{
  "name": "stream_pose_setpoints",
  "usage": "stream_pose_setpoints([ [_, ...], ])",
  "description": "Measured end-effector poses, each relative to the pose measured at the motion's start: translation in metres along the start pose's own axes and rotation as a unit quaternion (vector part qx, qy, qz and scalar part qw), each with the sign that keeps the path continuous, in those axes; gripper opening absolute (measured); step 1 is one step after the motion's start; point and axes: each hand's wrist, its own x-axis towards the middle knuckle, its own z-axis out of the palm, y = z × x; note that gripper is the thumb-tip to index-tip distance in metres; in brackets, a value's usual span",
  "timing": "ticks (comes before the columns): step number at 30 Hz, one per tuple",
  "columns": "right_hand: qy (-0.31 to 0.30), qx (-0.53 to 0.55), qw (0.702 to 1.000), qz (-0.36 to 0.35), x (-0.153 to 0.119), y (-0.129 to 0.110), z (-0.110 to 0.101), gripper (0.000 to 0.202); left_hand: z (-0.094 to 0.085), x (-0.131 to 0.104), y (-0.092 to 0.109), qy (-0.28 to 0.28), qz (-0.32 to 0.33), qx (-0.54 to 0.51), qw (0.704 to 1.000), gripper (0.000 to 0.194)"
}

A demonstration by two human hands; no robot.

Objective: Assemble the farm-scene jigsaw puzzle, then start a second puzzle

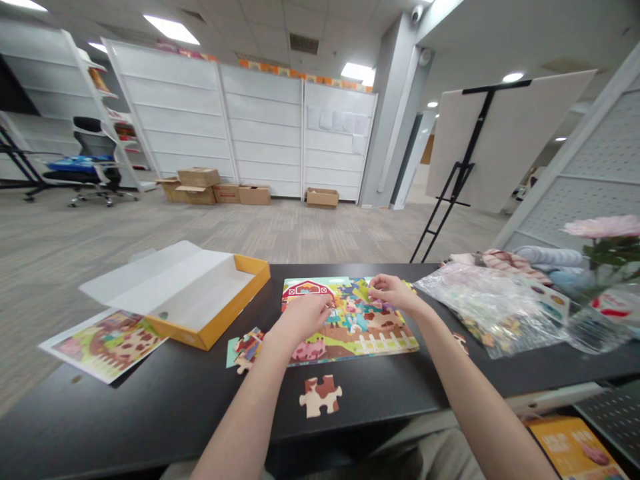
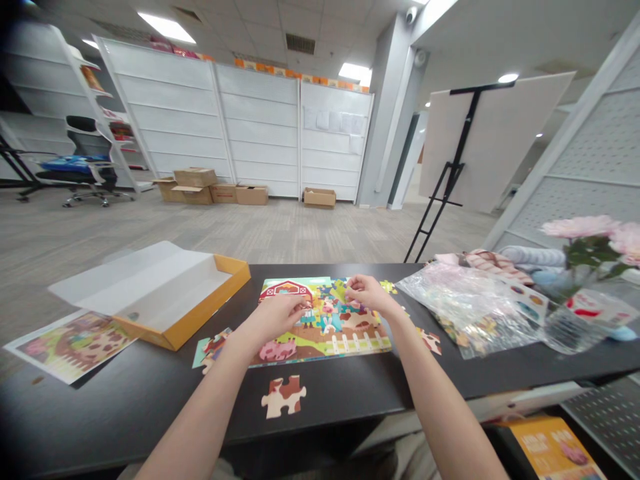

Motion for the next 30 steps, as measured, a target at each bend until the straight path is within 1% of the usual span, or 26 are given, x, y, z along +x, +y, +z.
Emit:
stream_pose_setpoints([
  [4, -0.020, 0.007, 1.000, 0.015, -0.003, -0.002, -0.002, 0.036, -0.002, -0.001, 0.001, 0.000, -0.005, 0.001, 1.000, 0.025],
  [13, -0.037, 0.020, 0.997, 0.062, -0.003, 0.001, -0.003, 0.038, -0.001, 0.000, 0.000, 0.005, 0.003, -0.005, 1.000, 0.025],
  [15, -0.028, 0.029, 0.997, 0.061, -0.003, 0.001, -0.004, 0.040, -0.001, 0.000, -0.001, 0.005, 0.002, -0.005, 1.000, 0.025],
  [18, -0.014, 0.035, 0.998, 0.040, -0.002, 0.002, -0.008, 0.042, 0.001, 0.000, -0.002, 0.004, 0.003, -0.008, 1.000, 0.025],
  [20, -0.015, 0.034, 0.999, 0.027, -0.002, 0.002, -0.009, 0.042, 0.001, 0.000, -0.003, 0.003, 0.002, -0.007, 1.000, 0.025],
  [23, -0.036, 0.032, 0.999, 0.017, -0.003, 0.003, -0.007, 0.043, 0.002, 0.000, -0.004, 0.004, 0.000, -0.005, 1.000, 0.025],
  [26, -0.077, 0.040, 0.996, 0.014, -0.004, 0.002, -0.002, 0.045, 0.004, 0.001, -0.004, 0.011, -0.001, -0.022, 1.000, 0.025],
  [28, -0.099, 0.040, 0.994, 0.016, -0.006, -0.002, 0.002, 0.044, 0.005, 0.001, -0.004, 0.019, 0.002, -0.055, 0.998, 0.025],
  [30, -0.114, 0.030, 0.993, 0.012, -0.008, -0.007, 0.006, 0.043, 0.008, 0.002, -0.004, 0.027, 0.012, -0.111, 0.993, 0.031],
])
